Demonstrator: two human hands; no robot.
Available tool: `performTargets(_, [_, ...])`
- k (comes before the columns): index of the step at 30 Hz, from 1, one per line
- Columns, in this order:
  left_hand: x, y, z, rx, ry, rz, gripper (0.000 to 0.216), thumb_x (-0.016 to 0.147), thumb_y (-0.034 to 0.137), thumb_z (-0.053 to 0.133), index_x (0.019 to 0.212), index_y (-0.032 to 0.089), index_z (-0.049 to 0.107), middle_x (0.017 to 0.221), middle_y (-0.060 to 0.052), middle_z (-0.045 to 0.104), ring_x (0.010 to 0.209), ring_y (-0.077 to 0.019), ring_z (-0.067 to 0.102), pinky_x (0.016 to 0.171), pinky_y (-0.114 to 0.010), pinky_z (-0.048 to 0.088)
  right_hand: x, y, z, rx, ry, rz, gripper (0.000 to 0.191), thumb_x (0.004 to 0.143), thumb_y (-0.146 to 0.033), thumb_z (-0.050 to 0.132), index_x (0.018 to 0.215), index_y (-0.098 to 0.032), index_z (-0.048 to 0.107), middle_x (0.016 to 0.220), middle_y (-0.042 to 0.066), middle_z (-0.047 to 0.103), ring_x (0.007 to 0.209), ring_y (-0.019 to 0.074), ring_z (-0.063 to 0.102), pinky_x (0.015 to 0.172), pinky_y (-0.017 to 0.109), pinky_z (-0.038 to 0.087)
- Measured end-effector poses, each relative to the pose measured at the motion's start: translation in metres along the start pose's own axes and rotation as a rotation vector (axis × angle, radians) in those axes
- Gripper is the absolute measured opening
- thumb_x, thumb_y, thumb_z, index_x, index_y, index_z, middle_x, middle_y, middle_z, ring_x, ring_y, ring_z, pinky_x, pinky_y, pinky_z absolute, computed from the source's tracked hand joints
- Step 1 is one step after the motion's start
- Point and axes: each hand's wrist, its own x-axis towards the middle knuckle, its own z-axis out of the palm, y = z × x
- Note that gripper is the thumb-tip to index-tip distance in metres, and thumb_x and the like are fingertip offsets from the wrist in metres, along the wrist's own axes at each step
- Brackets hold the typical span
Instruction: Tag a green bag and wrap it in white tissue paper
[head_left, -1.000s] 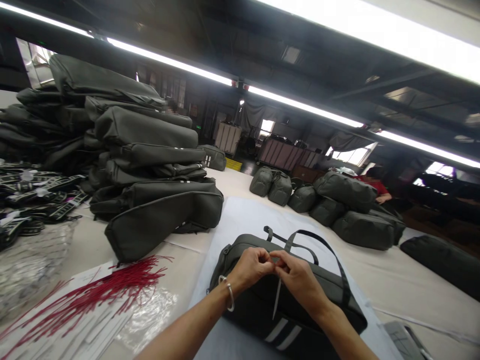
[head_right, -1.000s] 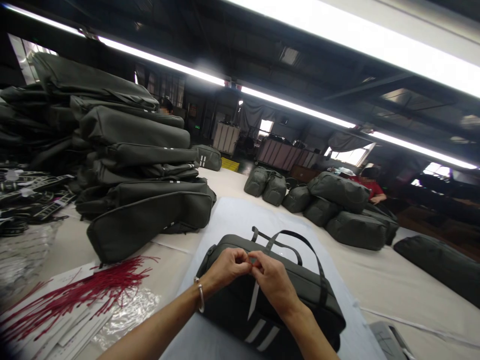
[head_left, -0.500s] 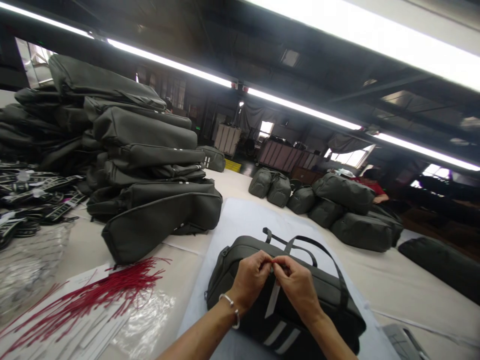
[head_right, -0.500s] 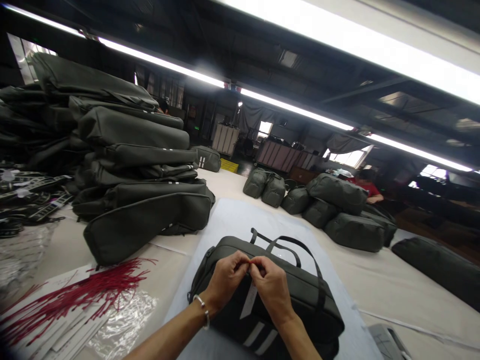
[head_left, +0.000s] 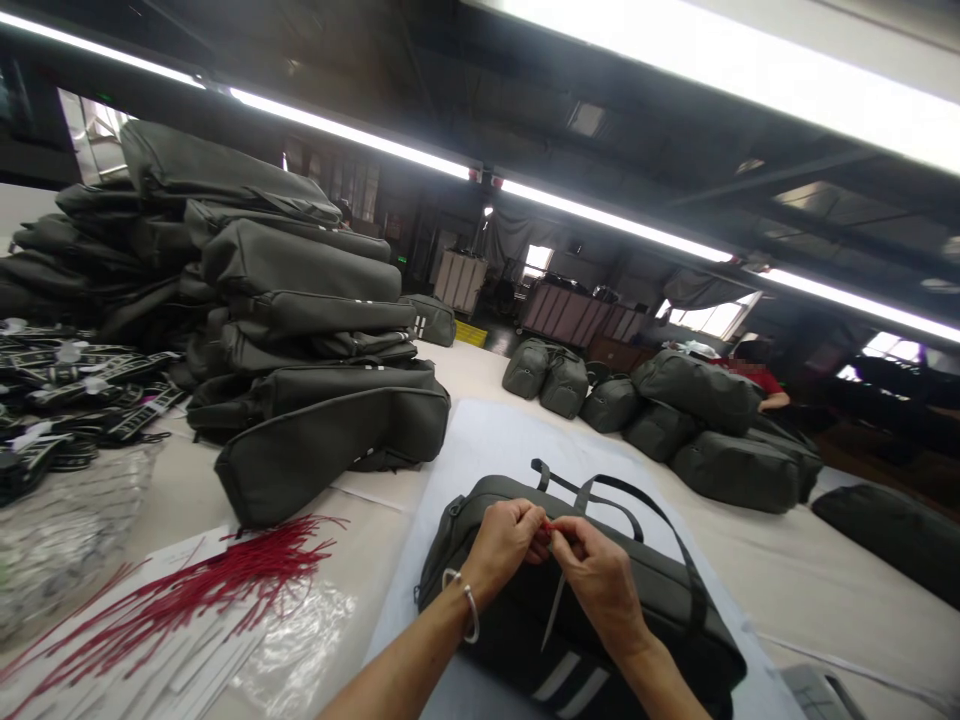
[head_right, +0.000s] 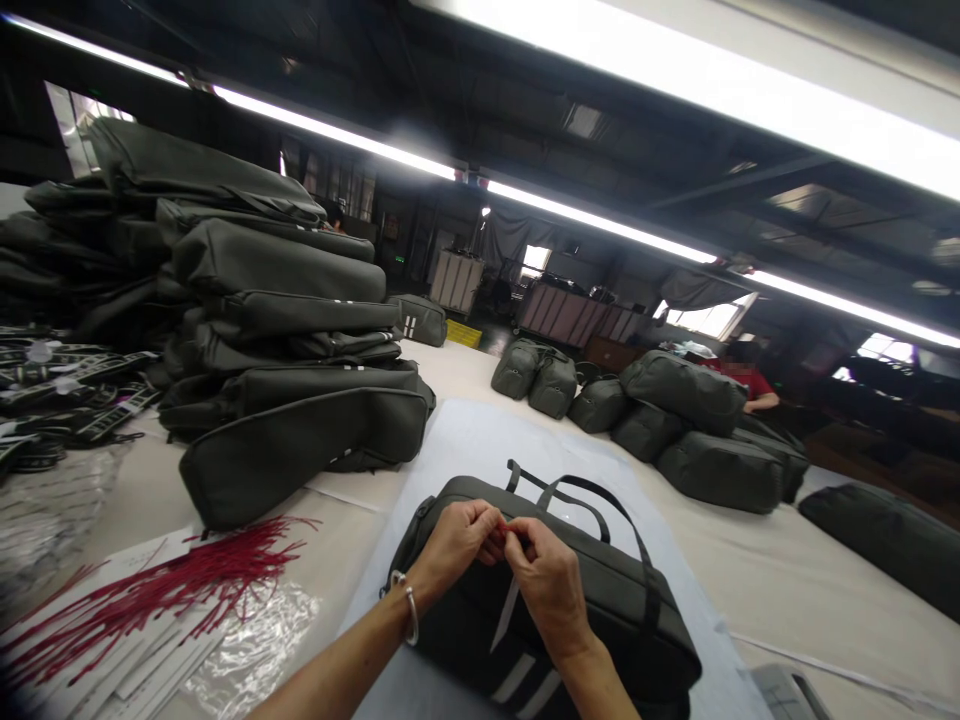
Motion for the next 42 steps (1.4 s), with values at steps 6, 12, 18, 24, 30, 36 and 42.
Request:
performTargets(6, [0.001,-0.004,-0.003,-0.005,-0.037,-0.052,0.036,0.070,0.049,0.069,0.068,0.014,0.061,0.060,-0.002,0.064,0.053,-0.0149,0.062,0.050,-0.024,0.050,0.002,-0.001,-0.004,-0.015,-0.013,-0.109,0.015,0.084,-0.031,0.056,0.084,-0.024,0.069,0.075,0.002,0.070,0.061,0.0179,0.061,0.064,0.029,0.048])
performTargets(12, [0.000,-0.011,-0.010,-0.027,-0.108,-0.058,0.034,0.072,0.048,0.064,0.074,0.015,0.058,0.066,-0.002,0.065,0.054,-0.0126,0.062,0.051,-0.022,0.048,0.004,0.003,-0.005,0.063,-0.087,-0.150,0.017,0.087,-0.034,0.056,0.090,-0.025,0.070,0.083,0.002,0.072,0.072,0.0183,0.066,0.071,0.027,0.052])
performTargets(18, [-0.007,-0.010,-0.013,0.026,-0.110,-0.025,0.025,0.075,0.041,0.057,0.074,0.016,0.055,0.060,0.002,0.058,0.050,-0.0108,0.056,0.048,-0.021,0.044,0.003,0.011,-0.006,0.146,-0.199,-0.106,0.021,0.087,-0.040,0.056,0.091,-0.025,0.070,0.085,0.001,0.071,0.062,0.0151,0.062,0.057,0.024,0.051])
performTargets(24, [-0.016,-0.005,-0.021,0.124,0.005,0.008,0.014,0.075,0.030,0.051,0.069,0.018,0.052,0.058,0.004,0.055,0.049,-0.0093,0.051,0.049,-0.020,0.041,0.003,0.014,-0.011,-0.019,-0.234,-0.010,0.023,0.079,-0.034,0.062,0.099,-0.024,0.065,0.056,-0.006,0.056,0.048,0.0127,0.050,0.054,0.025,0.044])
performTargets(30, [-0.025,-0.011,-0.045,0.187,0.071,-0.016,0.016,0.077,0.032,0.050,0.070,0.018,0.052,0.058,0.003,0.055,0.048,-0.0110,0.051,0.047,-0.022,0.039,0.001,0.007,-0.008,-0.113,-0.181,-0.081,0.010,0.082,-0.029,0.052,0.077,-0.024,0.058,0.057,-0.006,0.046,0.051,0.0119,0.044,0.054,0.025,0.038])
performTargets(36, [-0.038,0.007,-0.051,0.515,0.164,0.283,0.025,0.089,0.034,0.052,0.107,0.024,0.063,0.105,-0.003,0.065,0.092,-0.0188,0.058,0.085,-0.031,0.045,0.003,0.009,-0.005,-0.101,-0.192,-0.097,0.009,0.082,-0.028,0.051,0.076,-0.024,0.057,0.061,-0.005,0.050,0.053,0.0123,0.045,0.056,0.024,0.038])
performTargets(42, [-0.024,0.011,-0.014,1.090,-0.041,0.455,0.016,0.092,0.032,0.054,0.101,0.023,0.064,0.094,-0.004,0.068,0.090,-0.0227,0.060,0.081,-0.033,0.045,0.004,0.012,-0.004,-0.073,-0.188,-0.126,0.008,0.081,-0.025,0.050,0.077,-0.023,0.056,0.062,-0.005,0.051,0.053,0.0124,0.046,0.055,0.024,0.038])
